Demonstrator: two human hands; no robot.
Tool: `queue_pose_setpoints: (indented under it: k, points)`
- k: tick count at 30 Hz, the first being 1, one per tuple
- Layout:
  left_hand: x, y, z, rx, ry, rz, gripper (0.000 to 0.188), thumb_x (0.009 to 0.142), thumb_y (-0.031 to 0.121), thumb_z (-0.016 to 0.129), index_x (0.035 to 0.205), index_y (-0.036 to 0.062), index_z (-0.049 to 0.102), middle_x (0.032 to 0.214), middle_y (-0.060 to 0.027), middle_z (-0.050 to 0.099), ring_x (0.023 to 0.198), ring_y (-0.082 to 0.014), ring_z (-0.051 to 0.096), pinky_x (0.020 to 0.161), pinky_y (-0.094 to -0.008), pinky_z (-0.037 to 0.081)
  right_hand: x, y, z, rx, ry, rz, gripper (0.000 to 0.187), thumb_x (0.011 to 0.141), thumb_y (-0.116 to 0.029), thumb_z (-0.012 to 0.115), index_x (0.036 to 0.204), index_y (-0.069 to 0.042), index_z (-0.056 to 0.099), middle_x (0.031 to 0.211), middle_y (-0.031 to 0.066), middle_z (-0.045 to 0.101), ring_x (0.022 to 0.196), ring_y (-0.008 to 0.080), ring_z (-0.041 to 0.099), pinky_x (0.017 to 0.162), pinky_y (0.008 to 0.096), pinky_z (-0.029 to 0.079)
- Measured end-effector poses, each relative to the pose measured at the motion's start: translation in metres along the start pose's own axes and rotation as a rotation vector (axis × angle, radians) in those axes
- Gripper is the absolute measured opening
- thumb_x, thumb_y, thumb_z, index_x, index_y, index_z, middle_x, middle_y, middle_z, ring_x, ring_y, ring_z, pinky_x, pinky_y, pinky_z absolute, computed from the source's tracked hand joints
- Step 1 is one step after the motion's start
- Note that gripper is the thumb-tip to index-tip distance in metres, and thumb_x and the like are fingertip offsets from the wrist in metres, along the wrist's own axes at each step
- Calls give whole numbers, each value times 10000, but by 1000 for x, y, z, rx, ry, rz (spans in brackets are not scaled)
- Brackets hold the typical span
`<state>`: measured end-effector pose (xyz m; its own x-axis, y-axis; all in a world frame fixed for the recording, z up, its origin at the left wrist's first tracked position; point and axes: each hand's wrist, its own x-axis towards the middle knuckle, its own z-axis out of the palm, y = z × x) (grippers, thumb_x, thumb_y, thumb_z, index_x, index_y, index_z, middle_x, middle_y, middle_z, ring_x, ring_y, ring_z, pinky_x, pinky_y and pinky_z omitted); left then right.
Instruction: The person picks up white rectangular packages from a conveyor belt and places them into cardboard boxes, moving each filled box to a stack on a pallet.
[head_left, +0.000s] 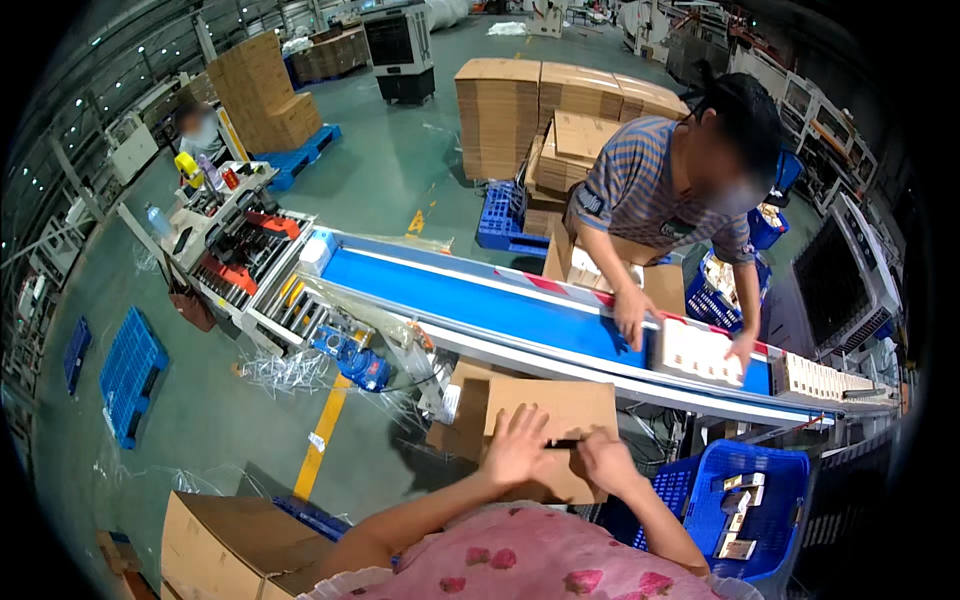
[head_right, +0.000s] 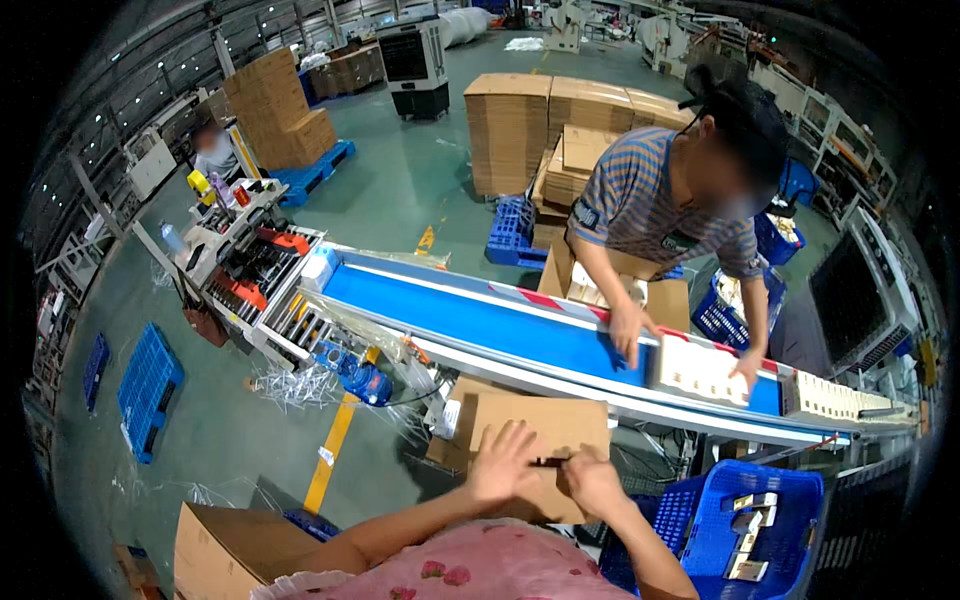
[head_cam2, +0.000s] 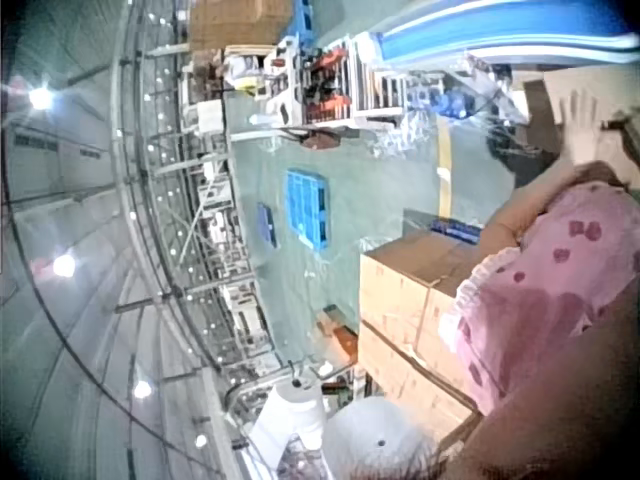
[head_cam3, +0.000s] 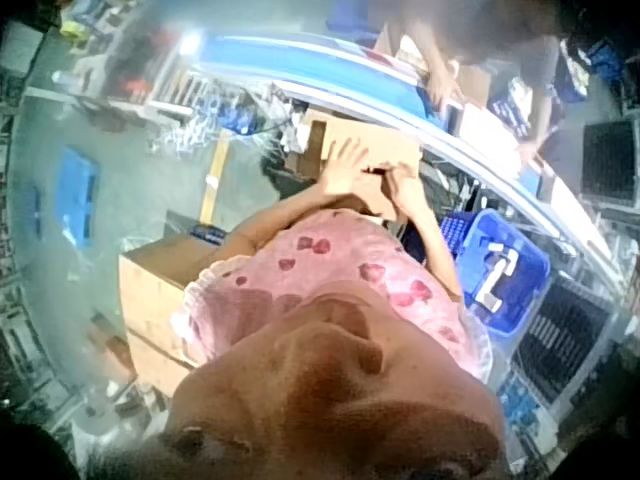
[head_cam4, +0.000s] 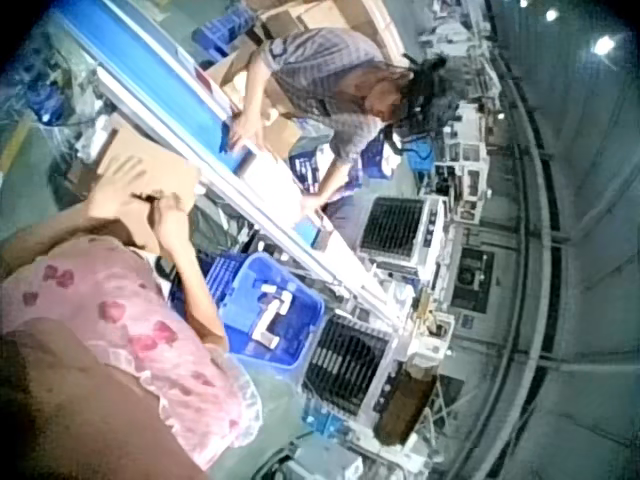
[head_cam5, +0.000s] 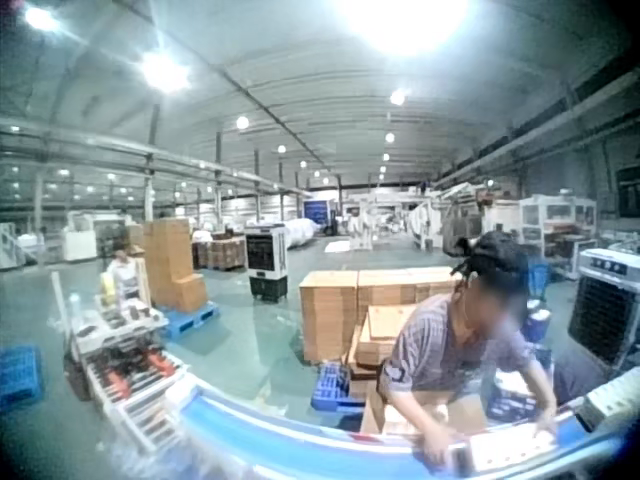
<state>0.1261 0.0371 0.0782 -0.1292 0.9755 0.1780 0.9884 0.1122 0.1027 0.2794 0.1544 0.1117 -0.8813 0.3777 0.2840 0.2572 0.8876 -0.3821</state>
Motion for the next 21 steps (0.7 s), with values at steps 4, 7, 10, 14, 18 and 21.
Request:
queue_pose_setpoints:
  k: [4, 7, 10, 14, 18, 21]
  points:
    - [-27, -64, 43, -88, 79, -244, 471, 781, 311, 438, 1183, 73, 378, 1246, -96, 337, 1163, -259, 289, 896, -493, 236, -8, 52, -11, 203, 373, 502, 188, 815, -131, 429, 766, 26, 520, 712, 189, 520, 656, 315, 502, 608, 363, 394]
    - [-82, -137, 60, 33, 117, -611, 420, 795, 253, 404, 1171, 68, 384, 1257, -96, 324, 1163, -252, 292, 897, -503, 238, -12, 99, 27, 182, 205, 717, 272, 818, -219, 443, 780, 38, 524, 713, 217, 525, 626, 312, 505, 586, 368, 384]
    - [-132, -198, 46, -362, -17, -1008, 464, 840, 332, 297, 1228, 77, 323, 1280, -94, 298, 1191, -256, 253, 936, -448, 227, -32, 132, 144, 246, 193, 700, 350, 808, -304, 462, 816, 41, 520, 726, 230, 527, 634, 321, 507, 584, 383, 386]
    - [-167, -226, 34, -1605, 138, -1188, 582, 856, 481, 183, 1279, 85, 236, 1304, -62, 273, 1208, -225, 233, 970, -348, 215, -13, 64, 240, 771, 4, 1066, 429, 792, -338, 497, 944, 64, 494, 899, 172, 564, 809, 252, 553, 655, 344, 443]
    - [-201, -251, 85, -1602, 142, -1255, 623, 837, 508, 258, 1230, 25, 295, 1230, -116, 359, 1138, -218, 339, 915, -351, 306, 34, 2, 178, 1533, -342, 888, 360, 765, -158, 557, 1057, 27, 457, 975, 110, 546, 855, 165, 533, 672, 259, 443]
    - [-188, -220, 121, -1796, 80, -1311, 613, 833, 512, 266, 1186, 17, 342, 1173, -125, 410, 1094, -237, 385, 882, -363, 345, 53, -57, 81, 1675, -278, 795, 323, 729, -24, 541, 1045, -2, 476, 958, 94, 554, 858, 162, 521, 675, 277, 431]
